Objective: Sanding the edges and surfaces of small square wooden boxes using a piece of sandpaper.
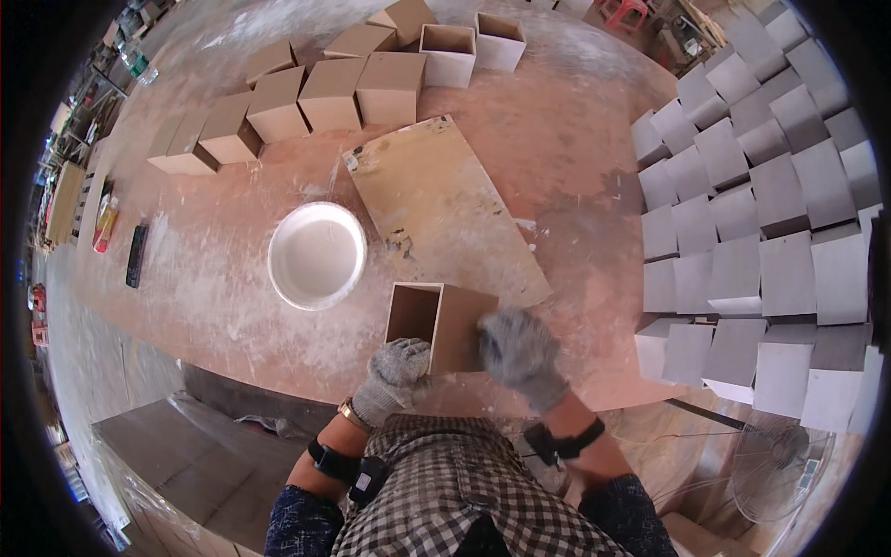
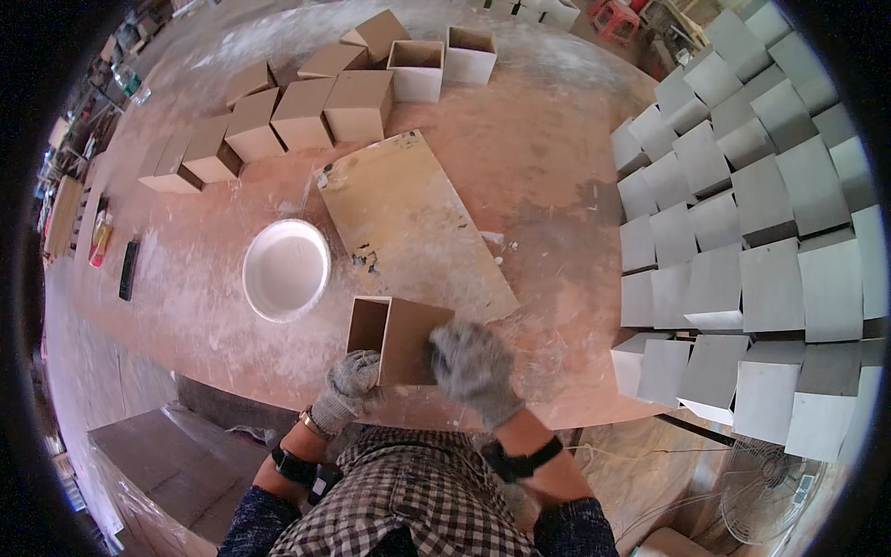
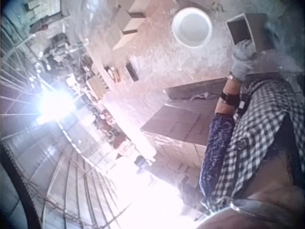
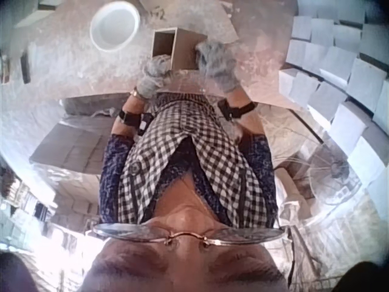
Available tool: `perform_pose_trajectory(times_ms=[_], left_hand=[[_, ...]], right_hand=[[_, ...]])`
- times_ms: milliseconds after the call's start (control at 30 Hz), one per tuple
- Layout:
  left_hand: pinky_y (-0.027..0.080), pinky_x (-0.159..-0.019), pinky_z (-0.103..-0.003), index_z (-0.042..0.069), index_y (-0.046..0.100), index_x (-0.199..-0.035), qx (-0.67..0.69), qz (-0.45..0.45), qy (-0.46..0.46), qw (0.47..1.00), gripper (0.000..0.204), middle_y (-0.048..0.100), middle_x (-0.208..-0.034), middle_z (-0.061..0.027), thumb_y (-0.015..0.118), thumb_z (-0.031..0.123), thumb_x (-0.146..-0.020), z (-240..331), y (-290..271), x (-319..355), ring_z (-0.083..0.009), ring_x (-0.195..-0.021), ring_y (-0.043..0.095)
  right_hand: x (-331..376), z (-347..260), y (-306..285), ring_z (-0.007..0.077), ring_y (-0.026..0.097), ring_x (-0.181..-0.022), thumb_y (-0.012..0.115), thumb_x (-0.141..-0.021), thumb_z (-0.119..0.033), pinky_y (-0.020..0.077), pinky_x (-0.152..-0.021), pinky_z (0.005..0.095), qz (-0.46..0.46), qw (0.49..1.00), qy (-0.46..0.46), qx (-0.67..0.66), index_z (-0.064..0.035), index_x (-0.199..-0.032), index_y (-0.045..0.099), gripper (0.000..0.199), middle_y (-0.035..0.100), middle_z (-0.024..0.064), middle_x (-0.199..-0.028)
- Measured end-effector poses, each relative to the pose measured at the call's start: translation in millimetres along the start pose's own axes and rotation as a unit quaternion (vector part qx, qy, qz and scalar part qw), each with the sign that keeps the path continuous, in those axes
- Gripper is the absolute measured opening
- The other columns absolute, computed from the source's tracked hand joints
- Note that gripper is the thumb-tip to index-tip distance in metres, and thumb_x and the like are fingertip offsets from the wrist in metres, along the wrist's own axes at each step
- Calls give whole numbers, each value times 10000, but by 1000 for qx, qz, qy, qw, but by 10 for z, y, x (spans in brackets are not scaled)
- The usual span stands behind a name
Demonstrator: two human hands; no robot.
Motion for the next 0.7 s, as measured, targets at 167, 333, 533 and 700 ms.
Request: perform_pose_trajectory(times_ms=[167, 333, 533, 700], left_hand=[[547, -805, -415, 71, 684, -1080, 10, 33, 0, 999, 457, 687, -1025, -126, 780, 290, -690, -31, 19, 52, -325, -954, 670], [538, -813, -426, 73, 690, -1061, 45, 8, -30, 999, 434, 684, -1019, -130, 786, 268, -686, -46, 68, 72, -334, -946, 665], [529, -785, -439, 89, 689, -1040, 94, 39, -62, 993, 390, 680, -1003, -134, 784, 290, -719, -31, -25, 18, -349, -919, 655], [528, -782, -444, 88, 683, -1051, 52, -14, -122, 991, 381, 684, -974, -121, 780, 322, -766, -142, -20, 12, -350, -901, 654]], right_hand=[[-248, -88, -7, 303, 604, -815, 677, -786, -148, 511, -732, 438, -18, 997, -14, 74, -120, -962, 625, 185, 579, 89, -907], [-231, -465, -90, 288, 604, -782, 684, -799, -132, 509, -691, 422, -36, 996, -82, 16, -114, -942, 620, 158, 575, 84, -872], [-484, 68, 197, 279, 613, -782, 676, -799, -119, 508, -675, 416, 68, 997, 25, -8, -126, -963, 621, 174, 585, 82, -885], [-182, -347, 156, 292, 614, -788, 674, -788, -129, 510, -691, 431, -7, 993, -113, 25, -137, -977, 616, 198, 588, 91, -932]])
Point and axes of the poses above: each hand's wrist, its own x-axis away from the middle knuckle, its own y-axis out of the palm, z = x × y, the point moved 5 cm from there along -x, towards the middle knuckle
